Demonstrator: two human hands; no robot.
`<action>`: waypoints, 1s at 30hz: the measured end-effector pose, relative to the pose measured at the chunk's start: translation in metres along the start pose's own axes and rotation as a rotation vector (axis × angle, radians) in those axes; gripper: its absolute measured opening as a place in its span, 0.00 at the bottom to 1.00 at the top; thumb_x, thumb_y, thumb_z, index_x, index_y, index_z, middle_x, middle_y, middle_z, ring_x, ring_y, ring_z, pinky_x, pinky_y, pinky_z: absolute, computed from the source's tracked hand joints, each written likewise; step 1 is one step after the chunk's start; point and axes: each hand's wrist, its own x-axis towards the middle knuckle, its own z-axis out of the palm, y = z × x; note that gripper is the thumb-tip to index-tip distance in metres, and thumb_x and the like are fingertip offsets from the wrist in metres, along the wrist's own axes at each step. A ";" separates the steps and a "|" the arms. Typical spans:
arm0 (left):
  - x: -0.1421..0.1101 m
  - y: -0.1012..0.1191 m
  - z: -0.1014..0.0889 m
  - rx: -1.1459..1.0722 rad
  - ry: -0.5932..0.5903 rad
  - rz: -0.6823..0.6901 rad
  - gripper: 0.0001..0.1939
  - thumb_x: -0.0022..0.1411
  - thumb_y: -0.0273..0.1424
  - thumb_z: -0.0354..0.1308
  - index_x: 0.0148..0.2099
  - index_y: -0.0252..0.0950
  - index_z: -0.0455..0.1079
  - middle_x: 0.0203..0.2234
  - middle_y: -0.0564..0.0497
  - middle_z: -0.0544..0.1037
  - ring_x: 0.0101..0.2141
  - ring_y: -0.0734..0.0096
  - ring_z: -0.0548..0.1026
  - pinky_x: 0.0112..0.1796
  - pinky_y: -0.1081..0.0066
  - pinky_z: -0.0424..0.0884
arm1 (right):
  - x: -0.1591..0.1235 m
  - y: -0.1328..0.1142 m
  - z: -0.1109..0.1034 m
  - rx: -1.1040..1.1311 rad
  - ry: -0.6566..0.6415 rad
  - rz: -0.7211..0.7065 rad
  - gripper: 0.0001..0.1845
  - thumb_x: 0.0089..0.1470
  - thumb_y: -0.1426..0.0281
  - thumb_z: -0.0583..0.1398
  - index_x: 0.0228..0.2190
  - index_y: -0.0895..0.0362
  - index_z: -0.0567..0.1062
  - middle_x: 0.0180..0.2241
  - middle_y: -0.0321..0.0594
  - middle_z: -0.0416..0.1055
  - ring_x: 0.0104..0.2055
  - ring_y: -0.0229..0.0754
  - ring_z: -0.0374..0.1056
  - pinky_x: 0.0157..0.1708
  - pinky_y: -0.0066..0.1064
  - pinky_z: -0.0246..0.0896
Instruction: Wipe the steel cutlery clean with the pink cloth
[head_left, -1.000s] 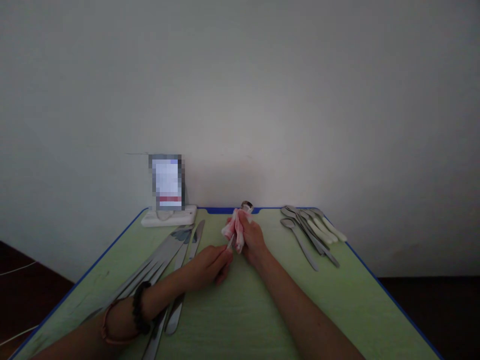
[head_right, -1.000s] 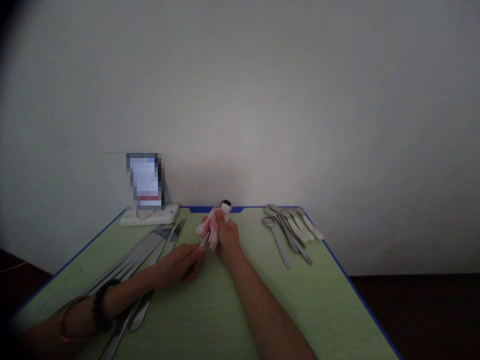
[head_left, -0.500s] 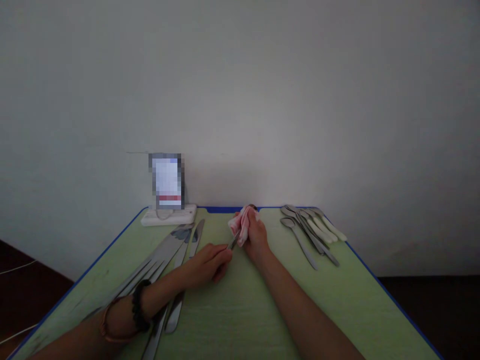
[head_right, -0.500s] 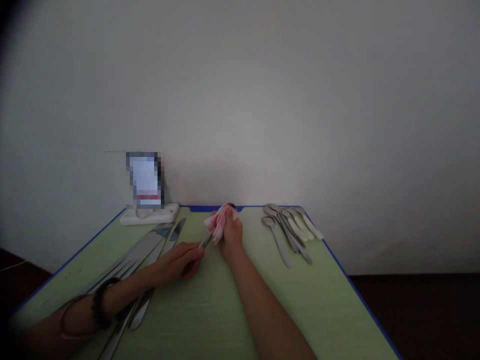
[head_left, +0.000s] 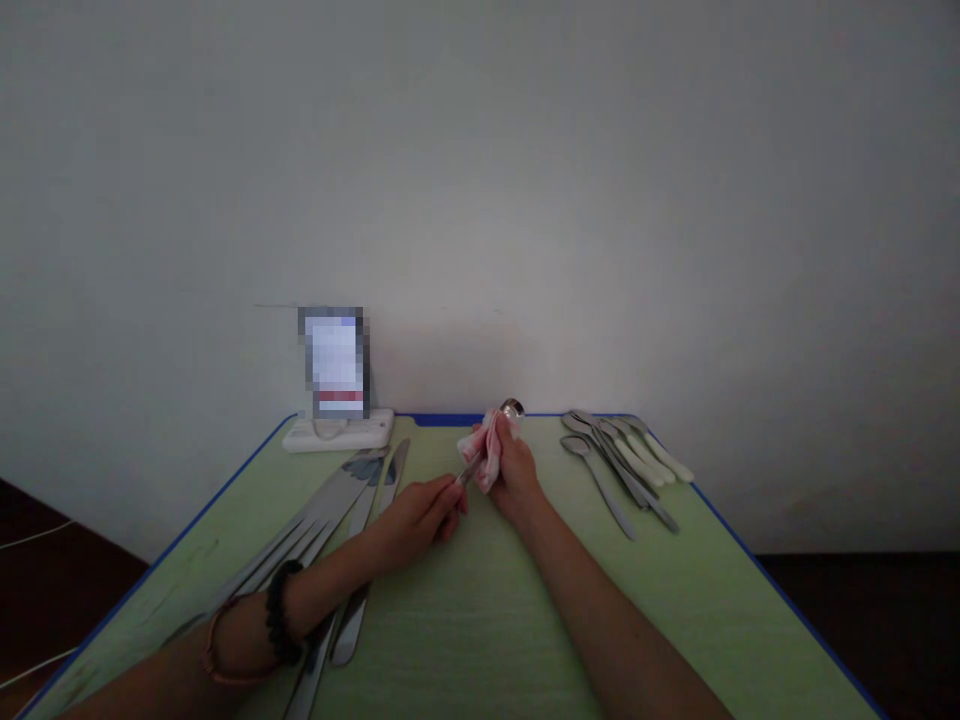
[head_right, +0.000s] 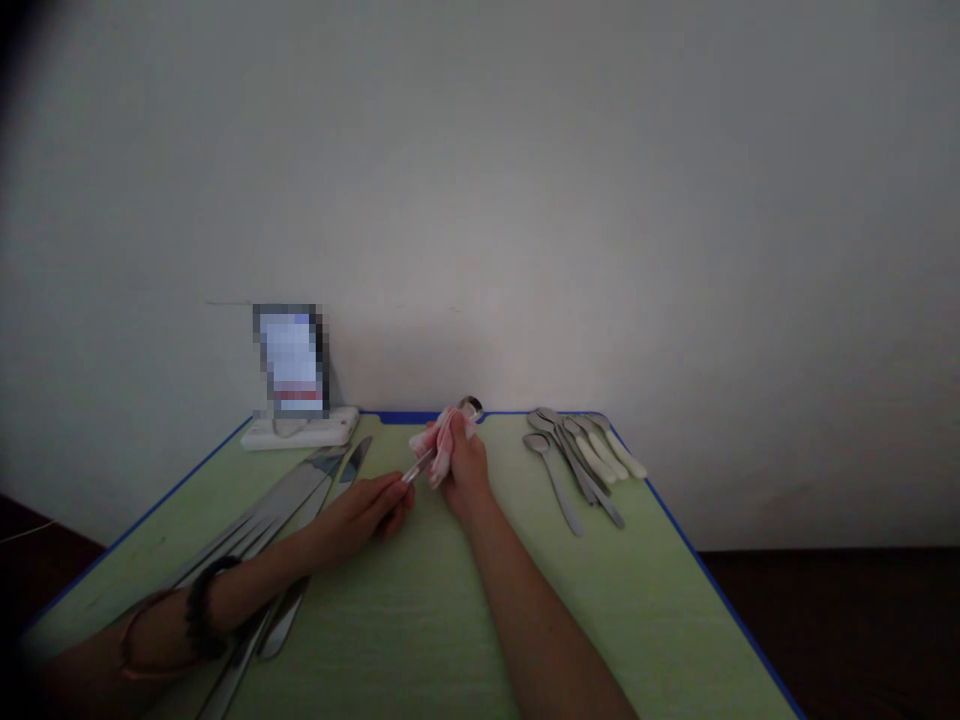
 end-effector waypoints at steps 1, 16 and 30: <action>0.000 0.001 0.000 0.024 0.014 -0.007 0.19 0.67 0.41 0.37 0.32 0.36 0.62 0.15 0.59 0.64 0.19 0.75 0.63 0.25 0.74 0.60 | -0.001 0.000 0.001 0.001 -0.002 0.015 0.24 0.42 0.51 0.63 0.28 0.60 0.71 0.17 0.35 0.69 0.15 0.33 0.59 0.11 0.24 0.49; 0.004 -0.001 0.001 -0.259 0.088 -0.084 0.22 0.63 0.48 0.40 0.31 0.36 0.61 0.17 0.57 0.65 0.20 0.74 0.62 0.24 0.73 0.59 | -0.008 -0.005 0.007 0.104 -0.127 0.103 0.20 0.44 0.53 0.63 0.27 0.57 0.72 0.19 0.34 0.71 0.19 0.35 0.64 0.17 0.26 0.58; 0.002 0.004 -0.003 -0.029 0.041 -0.002 0.18 0.65 0.43 0.42 0.28 0.36 0.59 0.19 0.58 0.64 0.22 0.76 0.62 0.26 0.74 0.59 | -0.011 -0.008 0.013 0.123 -0.060 0.149 0.18 0.45 0.55 0.63 0.27 0.58 0.72 0.22 0.35 0.72 0.22 0.36 0.65 0.22 0.27 0.62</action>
